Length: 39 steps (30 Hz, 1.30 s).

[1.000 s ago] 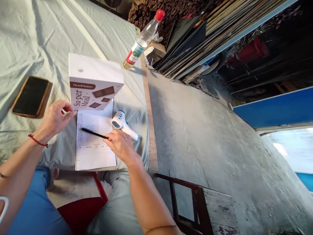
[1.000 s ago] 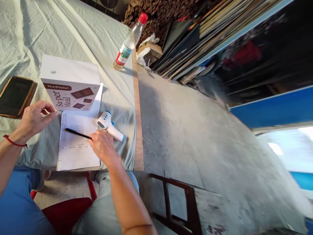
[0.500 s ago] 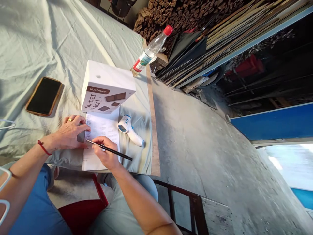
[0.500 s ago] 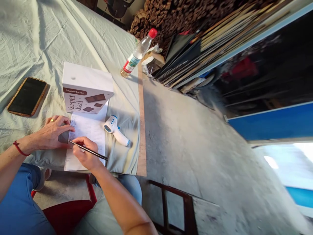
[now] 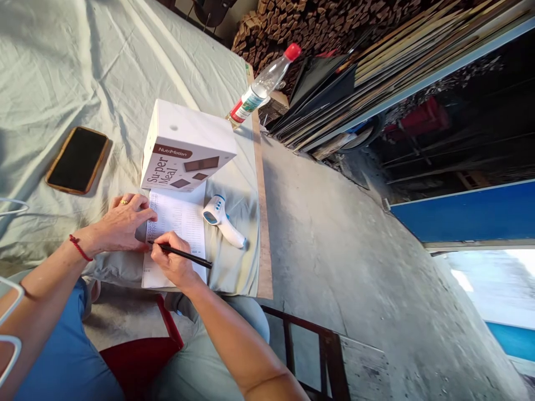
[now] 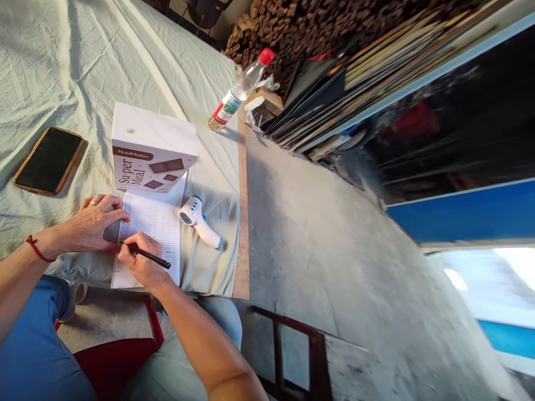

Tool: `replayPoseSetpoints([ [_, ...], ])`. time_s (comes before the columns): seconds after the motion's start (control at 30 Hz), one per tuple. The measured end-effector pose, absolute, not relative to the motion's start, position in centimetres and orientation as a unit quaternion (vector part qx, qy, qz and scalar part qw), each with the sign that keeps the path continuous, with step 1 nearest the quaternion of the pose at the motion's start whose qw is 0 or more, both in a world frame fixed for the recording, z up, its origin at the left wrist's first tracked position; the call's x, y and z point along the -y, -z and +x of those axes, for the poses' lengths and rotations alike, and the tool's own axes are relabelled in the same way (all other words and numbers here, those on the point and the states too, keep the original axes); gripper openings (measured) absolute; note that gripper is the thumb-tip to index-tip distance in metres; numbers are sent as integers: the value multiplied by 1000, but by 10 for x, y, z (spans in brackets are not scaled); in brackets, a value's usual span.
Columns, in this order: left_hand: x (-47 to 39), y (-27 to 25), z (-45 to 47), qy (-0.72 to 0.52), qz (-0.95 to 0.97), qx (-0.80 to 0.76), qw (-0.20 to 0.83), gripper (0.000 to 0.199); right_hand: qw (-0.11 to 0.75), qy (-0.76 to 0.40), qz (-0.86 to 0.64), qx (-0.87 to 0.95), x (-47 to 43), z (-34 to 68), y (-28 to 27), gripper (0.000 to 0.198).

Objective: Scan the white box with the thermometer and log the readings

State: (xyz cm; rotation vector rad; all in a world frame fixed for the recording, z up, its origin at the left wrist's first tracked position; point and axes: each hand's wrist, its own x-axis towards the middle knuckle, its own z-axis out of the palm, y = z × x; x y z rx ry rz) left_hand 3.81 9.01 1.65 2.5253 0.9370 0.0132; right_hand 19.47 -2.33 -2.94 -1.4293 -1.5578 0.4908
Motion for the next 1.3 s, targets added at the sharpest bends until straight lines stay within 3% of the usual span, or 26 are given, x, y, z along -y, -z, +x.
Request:
replayPoseSetpoints([
  [0.93, -90, -21, 39, 0, 922, -325, 211, 55, 446, -231, -618, 604, 25, 196, 29, 15],
  [1.3, -91, -19, 38, -8, 921, -324, 214, 53, 478, -219, -622, 580, 26, 195, 31, 12],
])
